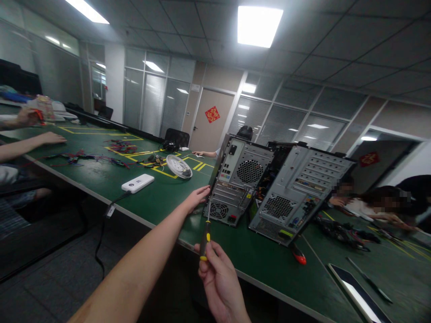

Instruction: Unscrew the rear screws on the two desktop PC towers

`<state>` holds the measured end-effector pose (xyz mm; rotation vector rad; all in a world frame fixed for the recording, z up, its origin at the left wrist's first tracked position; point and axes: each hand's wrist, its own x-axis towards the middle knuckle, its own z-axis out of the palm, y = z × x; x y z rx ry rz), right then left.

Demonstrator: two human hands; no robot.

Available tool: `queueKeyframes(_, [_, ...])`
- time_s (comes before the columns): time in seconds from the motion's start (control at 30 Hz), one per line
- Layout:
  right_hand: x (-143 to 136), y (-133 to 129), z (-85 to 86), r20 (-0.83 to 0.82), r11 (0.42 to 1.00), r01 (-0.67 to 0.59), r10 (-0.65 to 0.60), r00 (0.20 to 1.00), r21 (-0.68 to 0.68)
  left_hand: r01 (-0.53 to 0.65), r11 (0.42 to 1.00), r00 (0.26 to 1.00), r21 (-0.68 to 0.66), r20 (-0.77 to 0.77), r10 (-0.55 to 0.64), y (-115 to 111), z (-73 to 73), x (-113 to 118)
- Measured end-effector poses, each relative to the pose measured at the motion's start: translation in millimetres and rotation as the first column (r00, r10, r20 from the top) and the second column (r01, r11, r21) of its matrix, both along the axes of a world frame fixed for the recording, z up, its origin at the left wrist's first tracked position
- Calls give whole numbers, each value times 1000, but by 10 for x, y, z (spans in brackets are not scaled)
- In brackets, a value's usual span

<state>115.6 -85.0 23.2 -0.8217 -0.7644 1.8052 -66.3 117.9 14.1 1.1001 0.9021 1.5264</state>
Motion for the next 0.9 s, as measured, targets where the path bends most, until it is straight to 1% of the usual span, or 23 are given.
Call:
queueKeyframes(0.27, [16,-7,13,-42,1000,6,-7,999,-20,-10,1000,1000,-10,4,10,2,5,2])
queueKeyframes(0.6, [1,-48,42,-17,1000,3,-2,1000,29,6,1000,1000,-7,13,-6,-26,25,4])
queueKeyframes(0.8, [25,-50,41,6,999,47,-47,999,3,4,1000,1000,6,3,-4,-28,21,4])
queueKeyframes(0.9, [34,-55,36,14,999,49,-49,999,3,-5,1000,1000,7,-3,5,-24,16,5])
